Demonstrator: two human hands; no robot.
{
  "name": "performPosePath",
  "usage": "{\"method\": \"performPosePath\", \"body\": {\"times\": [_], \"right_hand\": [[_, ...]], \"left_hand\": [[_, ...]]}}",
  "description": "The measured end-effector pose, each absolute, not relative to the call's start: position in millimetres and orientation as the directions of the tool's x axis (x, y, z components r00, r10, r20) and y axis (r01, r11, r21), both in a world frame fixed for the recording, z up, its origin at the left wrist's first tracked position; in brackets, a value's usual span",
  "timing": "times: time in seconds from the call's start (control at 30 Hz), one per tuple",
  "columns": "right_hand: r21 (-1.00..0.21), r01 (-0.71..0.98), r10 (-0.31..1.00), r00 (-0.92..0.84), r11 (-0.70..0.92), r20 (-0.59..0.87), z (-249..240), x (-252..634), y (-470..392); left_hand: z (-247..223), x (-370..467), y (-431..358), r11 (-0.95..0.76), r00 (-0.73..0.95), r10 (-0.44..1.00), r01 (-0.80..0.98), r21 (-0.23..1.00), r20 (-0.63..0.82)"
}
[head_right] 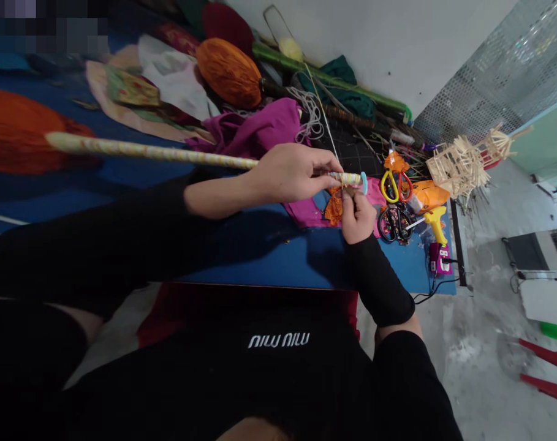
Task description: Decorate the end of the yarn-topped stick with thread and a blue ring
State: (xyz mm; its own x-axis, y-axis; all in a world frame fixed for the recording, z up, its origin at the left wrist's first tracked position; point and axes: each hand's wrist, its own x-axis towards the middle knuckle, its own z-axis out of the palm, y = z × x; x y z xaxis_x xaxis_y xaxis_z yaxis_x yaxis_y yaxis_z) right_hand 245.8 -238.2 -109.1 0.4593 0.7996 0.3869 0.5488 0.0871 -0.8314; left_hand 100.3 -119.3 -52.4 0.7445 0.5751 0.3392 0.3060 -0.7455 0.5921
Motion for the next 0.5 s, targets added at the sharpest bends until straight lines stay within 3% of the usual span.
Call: {"method": "performPosePath", "body": {"times": [0.1, 0.27, 0.37, 0.5], "right_hand": [[-0.922, 0.369, 0.815, 0.495, 0.115, 0.299, -113, 245, -230], [-0.981, 0.191, 0.857, 0.501, 0.028, 0.122, -119, 250, -223], [-0.996, 0.086, 0.904, 0.426, 0.004, 0.04, -121, 255, -221], [-0.995, -0.091, 0.967, 0.246, -0.039, -0.06, -123, 266, -218]], "left_hand": [[-47, 98, -116, -0.742, 0.793, 0.528, 0.255, 0.62, 0.306], [-47, 95, -118, -0.8, 0.777, 0.538, 0.349, 0.488, 0.327], [-48, 94, -119, -0.829, 0.796, 0.508, 0.348, 0.438, 0.33], [-47, 95, -117, -0.828, 0.839, 0.464, 0.298, 0.475, 0.284]]}}
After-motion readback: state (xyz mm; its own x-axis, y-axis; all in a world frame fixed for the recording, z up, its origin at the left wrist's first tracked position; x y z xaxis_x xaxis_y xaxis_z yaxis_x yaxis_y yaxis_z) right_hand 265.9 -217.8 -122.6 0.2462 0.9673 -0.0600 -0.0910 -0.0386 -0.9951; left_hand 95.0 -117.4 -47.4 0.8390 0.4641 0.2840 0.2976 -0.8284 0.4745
